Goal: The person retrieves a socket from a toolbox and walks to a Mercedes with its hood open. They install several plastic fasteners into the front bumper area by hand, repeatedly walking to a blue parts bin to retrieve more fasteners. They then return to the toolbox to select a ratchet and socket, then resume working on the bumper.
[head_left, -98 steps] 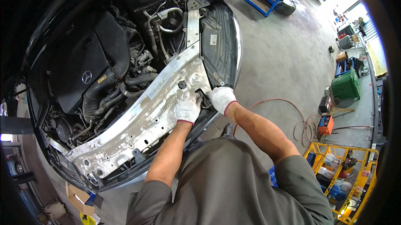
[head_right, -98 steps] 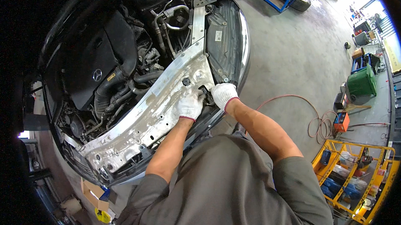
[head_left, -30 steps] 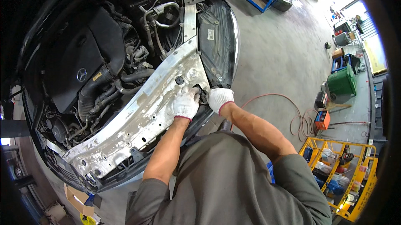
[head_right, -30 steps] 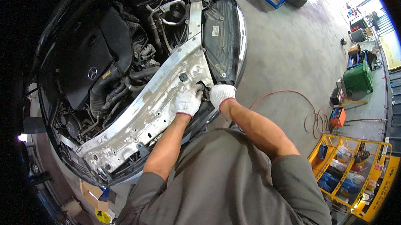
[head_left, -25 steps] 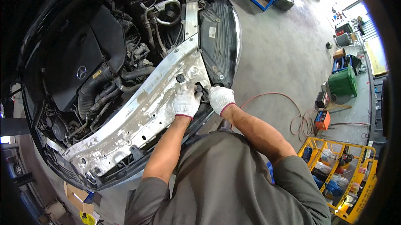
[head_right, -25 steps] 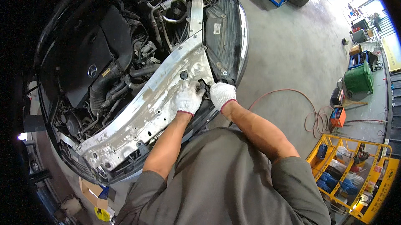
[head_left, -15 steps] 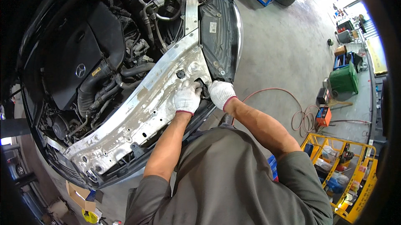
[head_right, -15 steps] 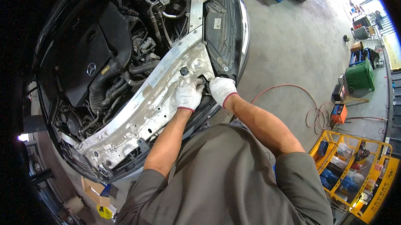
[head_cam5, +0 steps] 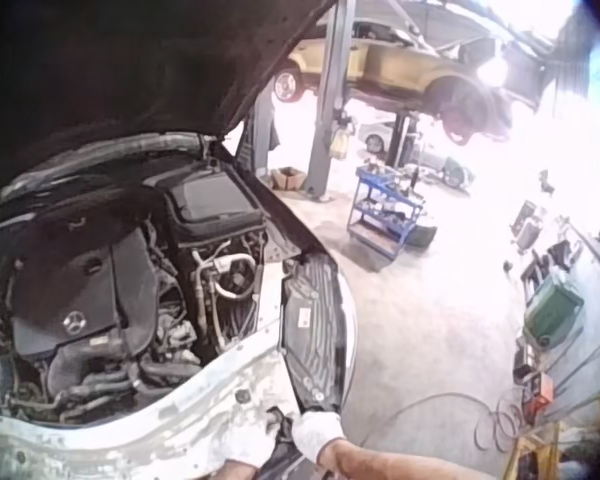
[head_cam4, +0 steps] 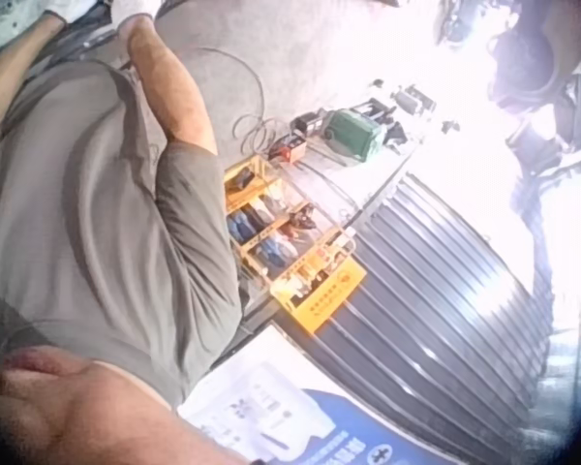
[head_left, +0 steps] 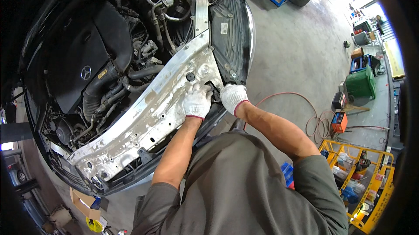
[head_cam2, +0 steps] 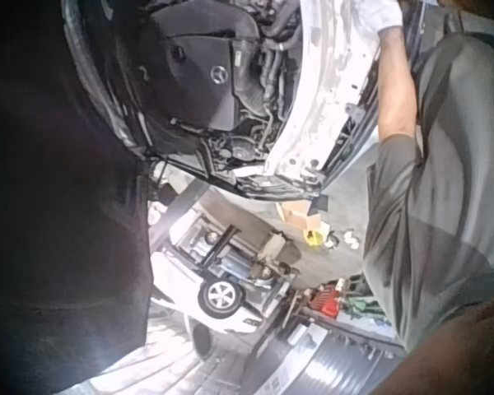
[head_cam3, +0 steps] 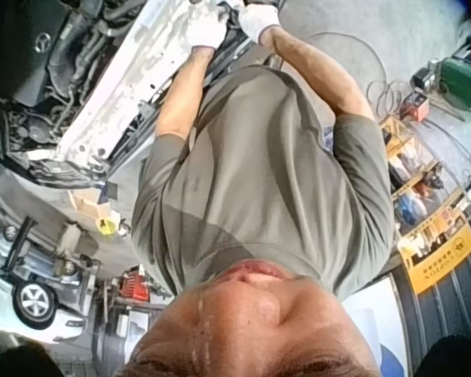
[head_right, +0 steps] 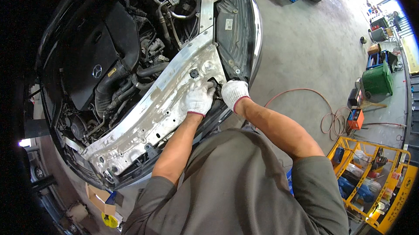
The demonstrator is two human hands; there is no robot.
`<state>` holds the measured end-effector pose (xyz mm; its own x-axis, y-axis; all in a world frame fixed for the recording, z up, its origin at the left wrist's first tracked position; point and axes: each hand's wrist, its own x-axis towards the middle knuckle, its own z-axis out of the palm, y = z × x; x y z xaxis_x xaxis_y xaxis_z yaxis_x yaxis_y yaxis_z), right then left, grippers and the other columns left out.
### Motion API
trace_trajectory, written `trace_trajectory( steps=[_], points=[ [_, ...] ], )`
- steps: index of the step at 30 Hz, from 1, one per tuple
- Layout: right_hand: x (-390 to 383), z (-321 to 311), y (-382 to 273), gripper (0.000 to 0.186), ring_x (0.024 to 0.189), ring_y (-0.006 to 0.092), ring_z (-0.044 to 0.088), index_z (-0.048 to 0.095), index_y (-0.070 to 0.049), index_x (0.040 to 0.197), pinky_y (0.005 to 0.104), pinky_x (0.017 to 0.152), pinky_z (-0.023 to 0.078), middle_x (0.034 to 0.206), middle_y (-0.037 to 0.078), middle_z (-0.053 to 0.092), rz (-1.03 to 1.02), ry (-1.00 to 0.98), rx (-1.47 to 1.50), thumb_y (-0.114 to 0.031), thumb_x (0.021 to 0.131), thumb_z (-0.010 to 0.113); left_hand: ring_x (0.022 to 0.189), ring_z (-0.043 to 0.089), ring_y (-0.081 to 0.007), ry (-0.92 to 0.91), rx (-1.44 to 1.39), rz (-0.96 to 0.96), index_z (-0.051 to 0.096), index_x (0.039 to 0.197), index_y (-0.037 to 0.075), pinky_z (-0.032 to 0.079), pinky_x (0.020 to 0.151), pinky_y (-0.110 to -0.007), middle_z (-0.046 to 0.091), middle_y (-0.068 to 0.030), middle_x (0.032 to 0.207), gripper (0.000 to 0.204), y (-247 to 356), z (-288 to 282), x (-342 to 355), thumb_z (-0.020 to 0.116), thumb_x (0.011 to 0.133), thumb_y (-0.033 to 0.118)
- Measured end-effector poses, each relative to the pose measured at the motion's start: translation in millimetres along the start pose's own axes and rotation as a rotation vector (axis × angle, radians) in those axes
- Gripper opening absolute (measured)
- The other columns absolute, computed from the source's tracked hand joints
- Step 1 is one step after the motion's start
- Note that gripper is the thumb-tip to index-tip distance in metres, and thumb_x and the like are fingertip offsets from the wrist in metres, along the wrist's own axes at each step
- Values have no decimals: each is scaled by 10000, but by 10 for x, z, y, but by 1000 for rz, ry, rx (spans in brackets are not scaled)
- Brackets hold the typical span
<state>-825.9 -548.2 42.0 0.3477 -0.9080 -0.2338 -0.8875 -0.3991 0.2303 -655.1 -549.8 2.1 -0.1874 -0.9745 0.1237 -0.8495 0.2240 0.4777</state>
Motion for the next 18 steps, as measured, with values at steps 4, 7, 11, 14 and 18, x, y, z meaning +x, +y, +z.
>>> trace_trajectory(
  steps=[4,7,11,14,18],
  points=[
    [-6,30,13,183,751,302,746,751,-88,968,467,527,518,842,101,740,-3,45,56,-166,887,607,1161,627,-371,28,15,42,760,1033,177,512,979,-499,689,-132,1165,242,13,-26,-13,735,875,358],
    [51,71,31,151,723,282,741,747,-112,907,482,521,514,809,84,740,-27,35,41,-164,864,611,1132,636,-372,-5,-66,-129,761,1032,162,510,970,-495,689,-130,1142,258,128,-124,10,723,885,371],
    [64,24,2,138,707,276,740,754,-129,881,484,499,497,788,82,745,-58,-9,-44,-166,844,626,1090,651,-379,-60,-12,-91,751,1064,155,510,965,-492,687,-133,1135,293,59,-55,31,714,893,390],
    [34,-44,1,157,755,276,745,774,-113,928,473,518,508,849,73,736,-36,-16,-43,-149,873,632,1193,617,-366,-20,11,9,759,1129,229,507,999,-478,683,-128,1240,248,29,-54,-26,678,917,330],
    [49,-15,73,160,756,291,750,734,-100,951,459,553,556,846,97,730,-72,68,50,-151,915,586,1231,590,-393,-86,23,-29,722,1214,236,489,1032,-508,641,-156,1314,305,86,-132,-5,672,926,322]
  ],
)
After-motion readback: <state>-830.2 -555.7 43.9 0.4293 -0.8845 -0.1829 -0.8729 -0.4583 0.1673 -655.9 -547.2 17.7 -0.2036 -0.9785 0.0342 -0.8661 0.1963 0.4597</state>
